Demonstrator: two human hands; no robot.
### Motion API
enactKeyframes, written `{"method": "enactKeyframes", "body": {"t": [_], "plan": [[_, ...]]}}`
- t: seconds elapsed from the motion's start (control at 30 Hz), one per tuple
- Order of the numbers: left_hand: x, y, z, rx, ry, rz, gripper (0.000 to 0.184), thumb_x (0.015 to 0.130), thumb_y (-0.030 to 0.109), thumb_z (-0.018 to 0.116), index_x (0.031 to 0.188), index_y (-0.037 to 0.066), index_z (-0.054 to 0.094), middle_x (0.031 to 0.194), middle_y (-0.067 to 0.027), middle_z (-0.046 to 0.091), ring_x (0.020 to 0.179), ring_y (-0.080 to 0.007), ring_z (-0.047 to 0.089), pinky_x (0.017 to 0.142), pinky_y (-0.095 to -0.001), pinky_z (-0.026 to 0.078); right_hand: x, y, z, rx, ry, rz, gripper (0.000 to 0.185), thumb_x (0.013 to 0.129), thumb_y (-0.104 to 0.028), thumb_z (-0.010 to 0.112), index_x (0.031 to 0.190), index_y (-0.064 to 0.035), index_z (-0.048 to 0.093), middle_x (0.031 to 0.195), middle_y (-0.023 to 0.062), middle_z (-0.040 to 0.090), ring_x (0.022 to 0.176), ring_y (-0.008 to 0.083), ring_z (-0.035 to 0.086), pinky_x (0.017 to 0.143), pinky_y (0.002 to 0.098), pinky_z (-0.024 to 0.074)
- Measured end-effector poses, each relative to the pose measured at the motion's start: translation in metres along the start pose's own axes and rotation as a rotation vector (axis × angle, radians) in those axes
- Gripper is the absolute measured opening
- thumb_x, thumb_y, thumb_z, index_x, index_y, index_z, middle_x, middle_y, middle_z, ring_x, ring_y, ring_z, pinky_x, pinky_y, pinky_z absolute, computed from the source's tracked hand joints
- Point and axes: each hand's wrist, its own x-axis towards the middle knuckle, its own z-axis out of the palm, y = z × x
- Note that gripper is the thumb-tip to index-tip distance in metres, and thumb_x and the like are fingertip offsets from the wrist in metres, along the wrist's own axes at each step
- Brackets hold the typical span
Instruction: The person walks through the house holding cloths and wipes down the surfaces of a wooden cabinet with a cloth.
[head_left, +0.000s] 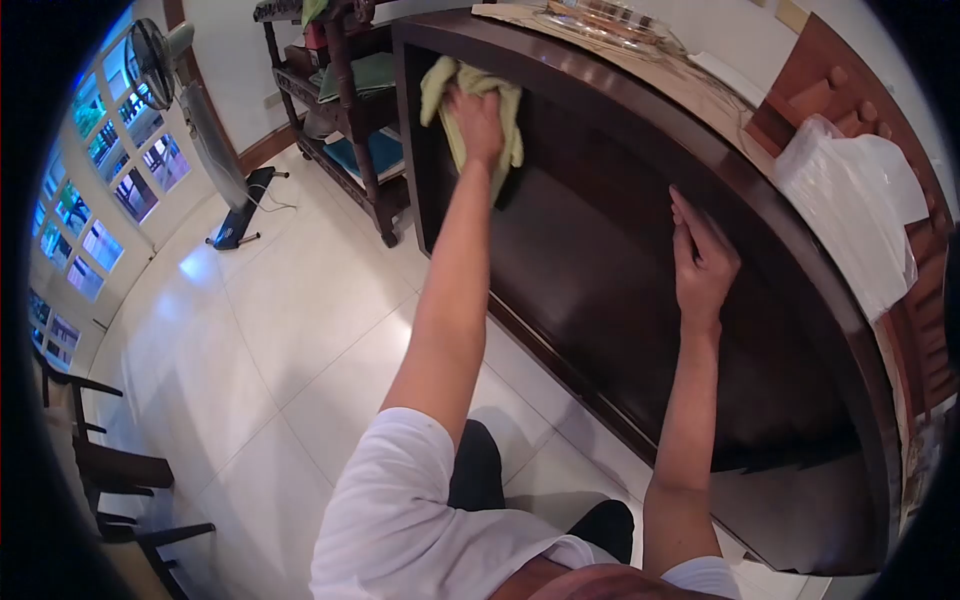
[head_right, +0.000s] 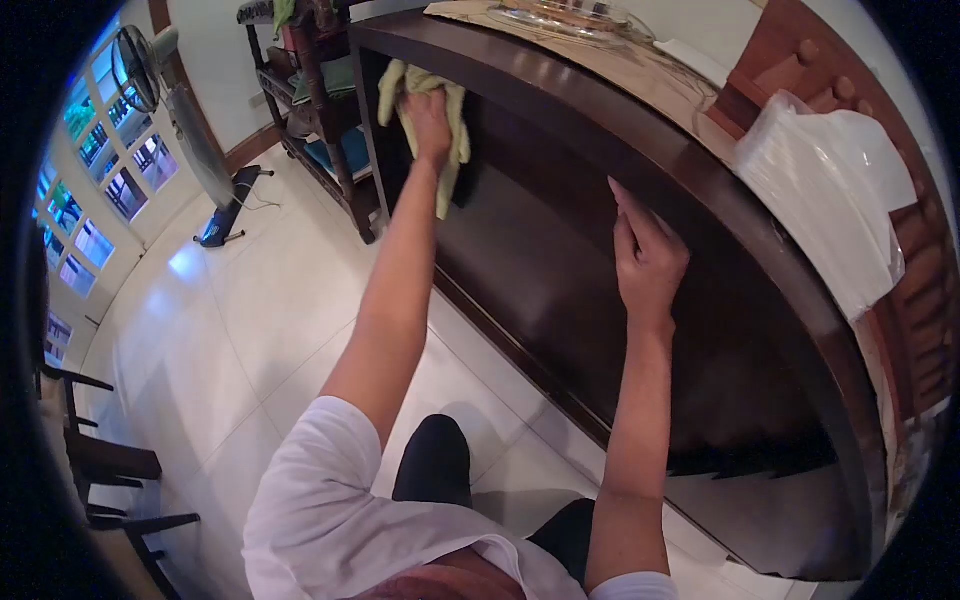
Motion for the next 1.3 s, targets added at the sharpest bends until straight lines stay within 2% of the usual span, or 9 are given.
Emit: {"method": "enactKeyframes", "body": {"t": [0.27, 0.47, 0.63, 0.7, 0.77, 0.83, 1.0, 1.2, 1.3], "plan": [[0.024, -0.005, -0.018, 0.035, 0.064, 0.013, 0.045, 0.091, 0.028, 0.040, 0.126, -0.001, 0.044, 0.136, -0.0237, 0.036, 0.128, -0.0396, 0.028, 0.107, -0.0452, 0.017, 0.005, -0.006, 0.010, -0.079, 0.005, -0.015, 0.035, 0.079, 0.008, 0.055, 0.110, -0.0053, 0.065, 0.093, 0.0119, 0.068, 0.081, 0.0184, 0.066, 0.073, 0.0278, 0.0505], [-0.021, 0.103, -0.053, -0.889, 0.230, -0.531, 0.037, 0.095, 0.030, 0.039, 0.110, 0.001, 0.054, 0.100, -0.0052, 0.056, 0.090, -0.0154, 0.053, 0.079, -0.0282, 0.042, 0.005, -0.013, 0.007, -0.041, -0.023, 0.034, 0.035, 0.078, 0.009, 0.054, 0.109, -0.0046, 0.065, 0.092, 0.0122, 0.067, 0.081, 0.0177, 0.065, 0.075, 0.0272, 0.0496], [-0.036, 0.197, -0.080, -0.477, 0.084, 0.099, 0.034, 0.088, 0.020, 0.050, 0.116, 0.000, 0.050, 0.108, -0.0084, 0.056, 0.100, -0.0199, 0.053, 0.090, -0.0323, 0.040, 0.013, -0.072, -0.017, 0.026, -0.206, -0.015, 0.030, 0.079, 0.009, 0.053, 0.103, -0.0029, 0.066, 0.094, 0.0125, 0.066, 0.082, 0.0196, 0.064, 0.074, 0.0275, 0.0495], [-0.028, 0.248, -0.082, -0.213, 0.120, 0.377, 0.044, 0.080, 0.017, 0.059, 0.120, 0.000, 0.049, 0.114, -0.0125, 0.055, 0.113, -0.0249, 0.049, 0.102, -0.0391, 0.032, 0.033, -0.114, -0.029, -0.018, 0.020, -0.200, 0.026, 0.081, 0.003, 0.055, 0.105, -0.0031, 0.064, 0.099, 0.0139, 0.064, 0.087, 0.0231, 0.063, 0.078, 0.0289, 0.0482], [-0.028, 0.276, -0.069, -0.102, -0.157, 0.572, 0.049, 0.075, 0.022, 0.063, 0.118, 0.002, 0.052, 0.117, -0.0136, 0.054, 0.120, -0.0300, 0.043, 0.107, -0.0469, 0.023, 0.052, -0.131, -0.031, -0.026, 0.303, -0.224, 0.025, 0.084, -0.004, 0.056, 0.108, -0.0038, 0.062, 0.101, 0.0143, 0.063, 0.091, 0.0252, 0.062, 0.081, 0.0308, 0.0470], [-0.050, 0.275, -0.035, -0.118, -0.425, 0.606, 0.048, 0.074, 0.025, 0.066, 0.115, 0.004, 0.055, 0.119, -0.0113, 0.054, 0.118, -0.0297, 0.044, 0.105, -0.0499, 0.024, 0.063, -0.112, -0.035, -0.290, 0.291, -0.157, 0.026, 0.086, -0.014, 0.055, 0.110, -0.0043, 0.060, 0.102, 0.0149, 0.062, 0.093, 0.0273, 0.060, 0.082, 0.0334, 0.0461], [-0.030, 0.253, -0.034, -0.153, -0.405, 0.668, 0.047, 0.069, 0.025, 0.066, 0.109, 0.004, 0.057, 0.111, -0.0071, 0.058, 0.109, -0.0243, 0.051, 0.097, -0.0422, 0.032, 0.065, -0.104, -0.032, -0.454, -0.059, -0.075, 0.034, 0.089, -0.031, 0.052, 0.109, -0.0039, 0.059, 0.099, 0.0177, 0.060, 0.091, 0.0327, 0.058, 0.078, 0.0399, 0.0455], [0.022, 0.183, -0.039, -0.163, -0.213, 0.631, 0.031, 0.073, 0.027, 0.062, 0.091, 0.002, 0.062, 0.092, -0.0106, 0.062, 0.095, -0.0269, 0.056, 0.091, -0.0412, 0.035, 0.125, -0.107, 0.034, -0.743, -0.394, -0.265, 0.028, 0.087, -0.026, 0.051, 0.100, -0.0038, 0.062, 0.086, 0.0161, 0.065, 0.075, 0.0309, 0.064, 0.064, 0.0415, 0.0506], [0.057, 0.132, -0.056, -0.061, -0.197, 0.566, 0.032, 0.077, 0.029, 0.060, 0.091, 0.001, 0.061, 0.091, -0.0138, 0.061, 0.095, -0.0305, 0.055, 0.091, -0.0430, 0.035, 0.162, -0.096, 0.097, -0.756, -0.487, -0.357, 0.037, 0.090, -0.035, 0.047, 0.096, -0.0016, 0.060, 0.087, 0.0183, 0.064, 0.082, 0.0396, 0.060, 0.077, 0.0464, 0.0450]]}}
